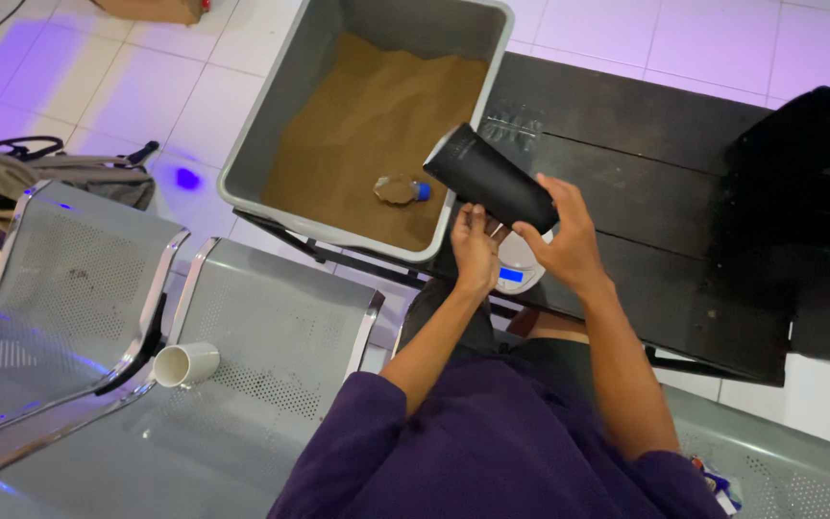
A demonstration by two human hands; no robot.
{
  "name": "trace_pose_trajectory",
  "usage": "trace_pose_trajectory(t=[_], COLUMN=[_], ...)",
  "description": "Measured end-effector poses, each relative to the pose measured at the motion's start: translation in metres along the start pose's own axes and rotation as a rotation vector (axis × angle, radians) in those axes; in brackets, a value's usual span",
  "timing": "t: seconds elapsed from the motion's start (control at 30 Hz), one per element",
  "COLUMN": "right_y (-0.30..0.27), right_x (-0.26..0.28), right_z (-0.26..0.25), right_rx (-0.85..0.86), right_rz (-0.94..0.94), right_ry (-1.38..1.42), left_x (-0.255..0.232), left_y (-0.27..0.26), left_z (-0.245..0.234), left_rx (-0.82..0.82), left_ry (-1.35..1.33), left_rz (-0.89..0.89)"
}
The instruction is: The person repeatedly scoops brown granular material from a bin into black pouches using a plastic bottle as a scoop, then places each pouch on a digital scale to check weight. The person handles multiple pouches one at a time, adjusting contents and weighing them before moving to the next.
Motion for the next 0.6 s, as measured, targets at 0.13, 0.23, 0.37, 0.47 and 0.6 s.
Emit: trace_pose_trajectory(t=[0.13,0.23,0.37,0.47,0.6], right_y=[0.03,0.046,0.056,0.057,0.049], right_x=[0.026,0.038,0.044,0.045,0.038], right_z=[-0.011,-0.013,-0.01,-0.01,-0.007], right_rx=[0.026,0.054,0.038,0.044,0.073], right_rz=[-0.054,-0.124,-0.17,-0.168,-0.023], right_ry=[-0.038,-0.055,-0.095,-0.093,0.036], left_x=[-0.008,-0.016,-0.006,-0.007,-0.021], left_y=[-0.008,-0.014,0.003,0.004,-0.014], left_z=[0.013,0.028,0.013,0.012,0.031], left_rx=[0.031,0.029,0.045,0.045,-0.024], left_ry=[-0.066,-0.107,-0.122,-0.124,-0.065], left_rz=[-0.046,-0.008,0.007,0.012,0.002])
Point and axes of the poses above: each hand's wrist, its own y-axis towards the middle knuckle, its own z-axis out of the palm, x = y × z, the point moved 2 cm from there along y, towards the middle knuckle, and after that the axes turned 10 degrees about -y, right-handed, at the moved point
